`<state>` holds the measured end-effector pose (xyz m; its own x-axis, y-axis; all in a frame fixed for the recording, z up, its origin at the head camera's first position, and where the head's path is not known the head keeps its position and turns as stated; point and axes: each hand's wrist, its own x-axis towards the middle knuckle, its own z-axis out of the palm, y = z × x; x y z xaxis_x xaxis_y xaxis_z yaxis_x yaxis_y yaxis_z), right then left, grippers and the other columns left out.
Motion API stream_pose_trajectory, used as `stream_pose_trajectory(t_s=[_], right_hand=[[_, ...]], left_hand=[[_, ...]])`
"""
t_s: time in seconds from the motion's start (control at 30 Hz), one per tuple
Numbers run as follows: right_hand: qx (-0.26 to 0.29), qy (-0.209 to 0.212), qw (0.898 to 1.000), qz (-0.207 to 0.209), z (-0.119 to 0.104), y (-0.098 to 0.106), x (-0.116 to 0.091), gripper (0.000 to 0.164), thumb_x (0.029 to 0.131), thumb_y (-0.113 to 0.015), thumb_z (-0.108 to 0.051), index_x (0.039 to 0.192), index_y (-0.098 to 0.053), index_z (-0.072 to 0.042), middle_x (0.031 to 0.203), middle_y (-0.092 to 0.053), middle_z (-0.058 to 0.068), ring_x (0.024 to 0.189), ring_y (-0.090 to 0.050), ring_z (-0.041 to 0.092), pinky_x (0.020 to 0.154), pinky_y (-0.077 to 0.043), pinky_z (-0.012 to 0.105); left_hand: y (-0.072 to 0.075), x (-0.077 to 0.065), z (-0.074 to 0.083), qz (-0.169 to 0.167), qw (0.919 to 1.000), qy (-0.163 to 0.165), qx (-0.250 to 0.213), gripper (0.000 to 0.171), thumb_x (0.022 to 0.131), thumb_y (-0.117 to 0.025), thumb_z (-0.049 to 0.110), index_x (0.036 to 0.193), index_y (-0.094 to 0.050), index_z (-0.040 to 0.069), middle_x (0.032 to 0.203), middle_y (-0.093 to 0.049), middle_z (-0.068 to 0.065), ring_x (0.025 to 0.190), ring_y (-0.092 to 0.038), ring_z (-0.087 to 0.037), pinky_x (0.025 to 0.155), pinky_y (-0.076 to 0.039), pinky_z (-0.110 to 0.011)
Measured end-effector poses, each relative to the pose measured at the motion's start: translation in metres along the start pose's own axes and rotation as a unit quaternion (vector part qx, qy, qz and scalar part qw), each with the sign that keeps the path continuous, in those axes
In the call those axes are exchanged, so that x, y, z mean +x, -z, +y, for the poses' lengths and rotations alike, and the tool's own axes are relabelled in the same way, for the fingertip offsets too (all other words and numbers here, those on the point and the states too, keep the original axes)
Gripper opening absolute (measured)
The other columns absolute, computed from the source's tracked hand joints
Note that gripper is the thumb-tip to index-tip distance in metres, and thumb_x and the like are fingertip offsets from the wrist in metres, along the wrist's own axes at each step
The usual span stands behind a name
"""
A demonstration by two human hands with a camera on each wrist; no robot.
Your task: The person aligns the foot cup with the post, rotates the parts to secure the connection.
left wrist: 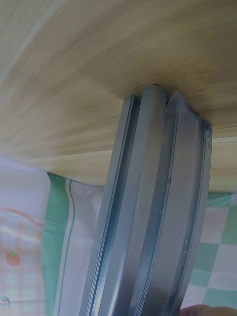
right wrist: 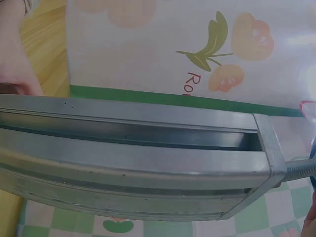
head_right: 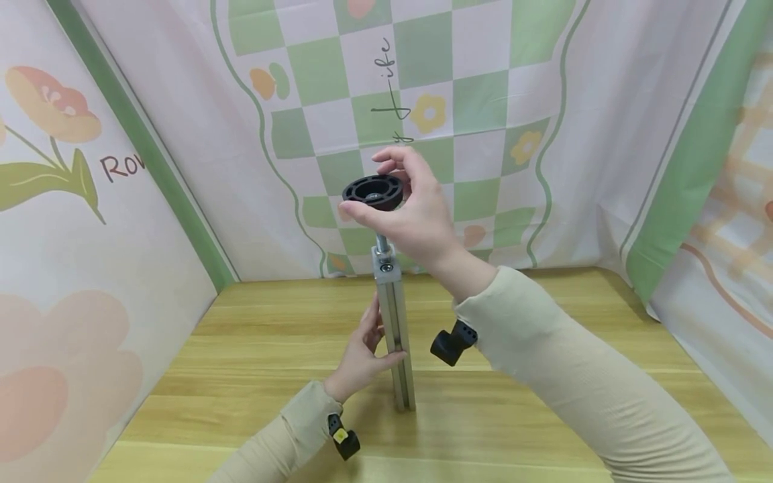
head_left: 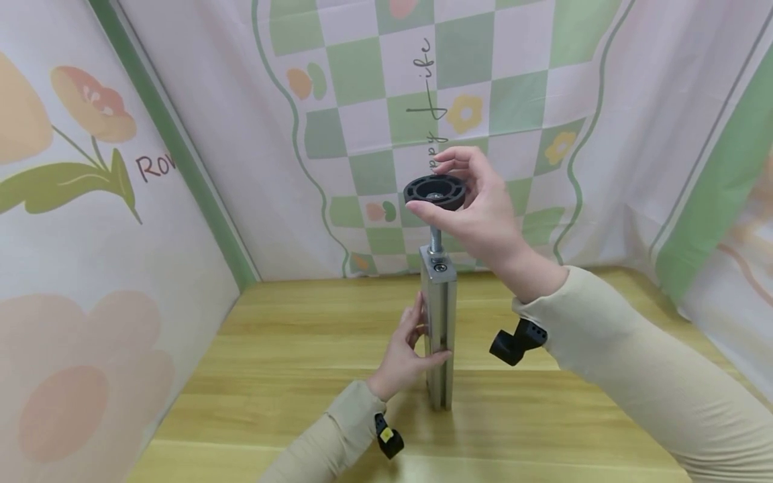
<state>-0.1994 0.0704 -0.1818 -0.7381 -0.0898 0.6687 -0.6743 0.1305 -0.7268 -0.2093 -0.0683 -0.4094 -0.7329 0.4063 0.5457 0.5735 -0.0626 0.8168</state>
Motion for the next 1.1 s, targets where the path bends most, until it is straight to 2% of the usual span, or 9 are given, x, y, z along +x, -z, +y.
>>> stream_pose_trajectory(t_s=[0.27, 0.37, 0.43, 0.57, 0.7, 0.77, 0.87, 0.93, 1.1], right_hand=[[-0.047, 0.025, 0.998, 0.018, 0.002, -0.002, -0.001, 0.057, 0.073, -0.078, 0.000, 0.120, -0.046, -0.002, 0.102, -0.050, -0.005, 0.081, -0.050, 0.013, 0.064, -0.044, 0.015], [0.031, 0.013, 0.999, -0.022, 0.007, 0.002, 0.001, 0.056, 0.077, -0.070, 0.005, 0.125, -0.042, -0.006, 0.109, -0.049, -0.002, 0.083, -0.053, 0.011, 0.063, -0.046, 0.014], [0.123, -0.006, 0.991, -0.060, 0.012, 0.006, 0.002, 0.056, 0.081, -0.062, 0.004, 0.130, -0.038, -0.008, 0.115, -0.049, 0.002, 0.088, -0.056, 0.012, 0.069, -0.051, 0.016], [0.293, -0.044, 0.945, -0.140, 0.023, 0.012, 0.006, 0.058, 0.085, -0.064, -0.014, 0.135, -0.034, -0.009, 0.119, -0.049, 0.009, 0.104, -0.056, 0.016, 0.091, -0.048, 0.023], [0.385, -0.057, 0.892, -0.229, 0.034, 0.017, 0.009, 0.052, 0.090, -0.061, -0.030, 0.132, -0.041, -0.009, 0.120, -0.051, 0.009, 0.109, -0.054, 0.017, 0.098, -0.043, 0.029], [0.421, -0.057, 0.863, -0.275, 0.039, 0.018, 0.010, 0.043, 0.094, -0.052, -0.028, 0.131, -0.044, -0.007, 0.121, -0.052, 0.009, 0.110, -0.055, 0.018, 0.101, -0.042, 0.031], [0.468, -0.065, 0.822, -0.317, 0.044, 0.018, 0.011, 0.038, 0.096, -0.042, -0.023, 0.129, -0.046, -0.004, 0.122, -0.053, 0.009, 0.110, -0.057, 0.021, 0.104, -0.040, 0.034], [0.487, -0.073, 0.808, -0.323, 0.045, 0.018, 0.012, 0.039, 0.096, -0.042, -0.021, 0.129, -0.046, -0.003, 0.122, -0.053, 0.009, 0.109, -0.057, 0.023, 0.104, -0.040, 0.035], [0.497, -0.090, 0.806, -0.308, 0.044, 0.017, 0.011, 0.041, 0.092, -0.046, -0.019, 0.129, -0.044, -0.002, 0.121, -0.050, 0.011, 0.107, -0.057, 0.024, 0.102, -0.042, 0.035]], left_hand=[[0.001, 0.002, 0.001, 0.003, 1.0000, -0.002, -0.002, 0.107, 0.078, -0.069, -0.008, 0.151, -0.005, 0.036, 0.125, -0.038, -0.020, 0.113, -0.045, -0.011, 0.099, -0.041, -0.030], [0.001, 0.002, 0.000, 0.003, 1.0000, -0.005, -0.003, 0.108, 0.077, -0.070, -0.008, 0.150, -0.006, 0.039, 0.125, -0.038, -0.021, 0.112, -0.045, -0.010, 0.099, -0.041, -0.029], [0.001, 0.002, -0.001, 0.003, 1.0000, -0.006, -0.004, 0.109, 0.077, -0.070, -0.008, 0.150, -0.006, 0.042, 0.124, -0.038, -0.021, 0.112, -0.045, -0.010, 0.098, -0.041, -0.030], [0.001, 0.001, -0.001, 0.002, 1.0000, -0.006, -0.002, 0.108, 0.077, -0.070, -0.008, 0.151, -0.006, 0.039, 0.123, -0.038, -0.021, 0.112, -0.044, -0.010, 0.098, -0.041, -0.032], [0.001, 0.001, -0.002, 0.002, 1.0000, -0.006, 0.002, 0.104, 0.078, -0.070, -0.007, 0.153, -0.004, 0.023, 0.122, -0.038, -0.021, 0.112, -0.044, -0.011, 0.098, -0.041, -0.032], [0.001, 0.001, -0.003, 0.002, 0.9999, -0.009, 0.003, 0.105, 0.077, -0.070, -0.007, 0.153, -0.004, 0.024, 0.122, -0.038, -0.022, 0.112, -0.045, -0.011, 0.098, -0.041, -0.031], [0.001, 0.000, -0.003, 0.004, 0.9998, -0.018, 0.004, 0.108, 0.077, -0.071, -0.007, 0.151, -0.006, 0.036, 0.121, -0.038, -0.023, 0.112, -0.045, -0.012, 0.096, -0.042, -0.029], [0.000, 0.000, -0.004, 0.006, 0.9997, -0.025, 0.004, 0.109, 0.077, -0.071, -0.008, 0.149, -0.007, 0.044, 0.121, -0.039, -0.023, 0.111, -0.045, -0.012, 0.095, -0.042, -0.028], [0.000, 0.000, -0.003, 0.007, 0.9997, -0.025, 0.004, 0.110, 0.076, -0.071, -0.009, 0.150, -0.006, 0.041, 0.120, -0.039, -0.023, 0.112, -0.045, -0.011, 0.095, -0.042, -0.028]])
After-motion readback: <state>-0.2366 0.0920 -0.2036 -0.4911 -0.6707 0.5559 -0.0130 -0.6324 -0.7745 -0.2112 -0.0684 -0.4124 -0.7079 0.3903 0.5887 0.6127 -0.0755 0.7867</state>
